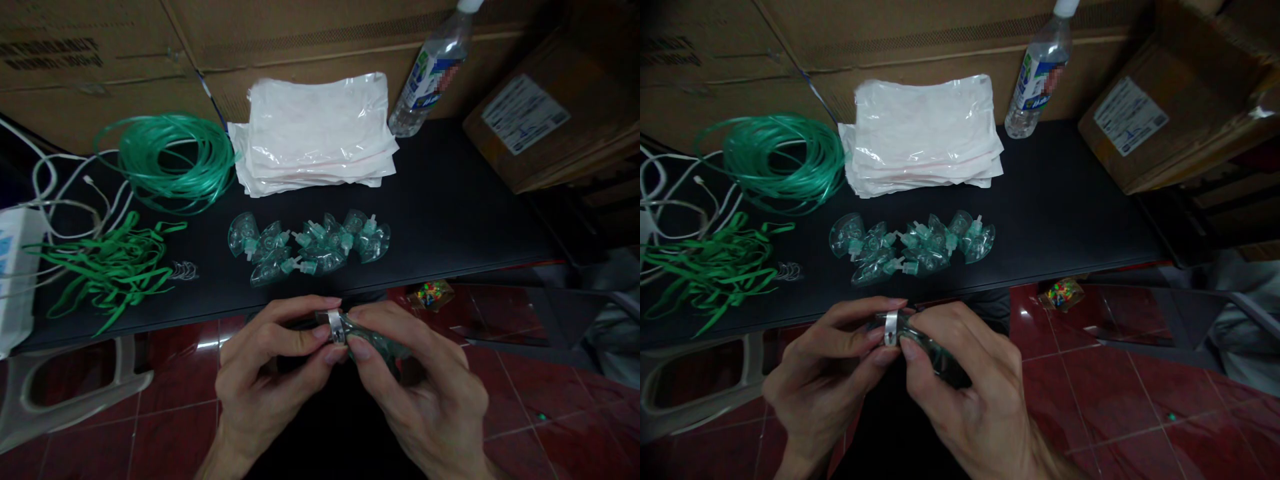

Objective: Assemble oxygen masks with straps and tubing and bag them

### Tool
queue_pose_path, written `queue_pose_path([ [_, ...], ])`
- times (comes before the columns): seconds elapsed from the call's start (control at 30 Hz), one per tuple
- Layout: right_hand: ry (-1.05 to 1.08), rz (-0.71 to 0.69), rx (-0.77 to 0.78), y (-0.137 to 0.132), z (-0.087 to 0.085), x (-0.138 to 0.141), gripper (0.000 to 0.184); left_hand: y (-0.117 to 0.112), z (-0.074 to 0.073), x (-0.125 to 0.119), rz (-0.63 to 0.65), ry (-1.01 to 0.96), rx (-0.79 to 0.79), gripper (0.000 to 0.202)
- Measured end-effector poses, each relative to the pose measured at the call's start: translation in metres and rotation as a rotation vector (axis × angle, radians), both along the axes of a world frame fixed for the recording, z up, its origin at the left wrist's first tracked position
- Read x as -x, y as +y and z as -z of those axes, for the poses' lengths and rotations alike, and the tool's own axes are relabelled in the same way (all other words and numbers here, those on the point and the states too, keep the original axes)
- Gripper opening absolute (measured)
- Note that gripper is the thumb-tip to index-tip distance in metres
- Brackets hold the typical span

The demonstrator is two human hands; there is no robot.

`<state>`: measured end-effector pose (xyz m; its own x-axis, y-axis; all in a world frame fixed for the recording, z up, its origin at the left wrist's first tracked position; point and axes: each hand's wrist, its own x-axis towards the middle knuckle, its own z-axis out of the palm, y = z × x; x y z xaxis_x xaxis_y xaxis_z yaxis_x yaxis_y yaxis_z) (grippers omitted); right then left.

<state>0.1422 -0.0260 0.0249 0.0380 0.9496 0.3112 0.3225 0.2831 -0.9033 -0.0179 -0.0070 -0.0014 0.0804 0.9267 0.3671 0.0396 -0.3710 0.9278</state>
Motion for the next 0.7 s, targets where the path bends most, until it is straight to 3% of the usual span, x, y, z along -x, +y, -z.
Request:
queue_pose_path([
  [0.17, 0.025, -0.011, -0.002, -0.002, -0.001, 0.0, 0.029, -0.004, -0.007, -0.001, -0.003, -0.104, 0.187, 0.062],
  [0.33, 0.013, -0.016, 0.029, -0.003, 0.001, 0.0, 0.026, 0.004, -0.02, 0.002, 0.071, -0.112, 0.448, 0.026],
  [0.7, -0.06, -0.036, 0.097, -0.003, -0.003, -0.004, 0.024, 0.002, -0.015, 0.01, 0.099, -0.146, 0.682, 0.014],
])
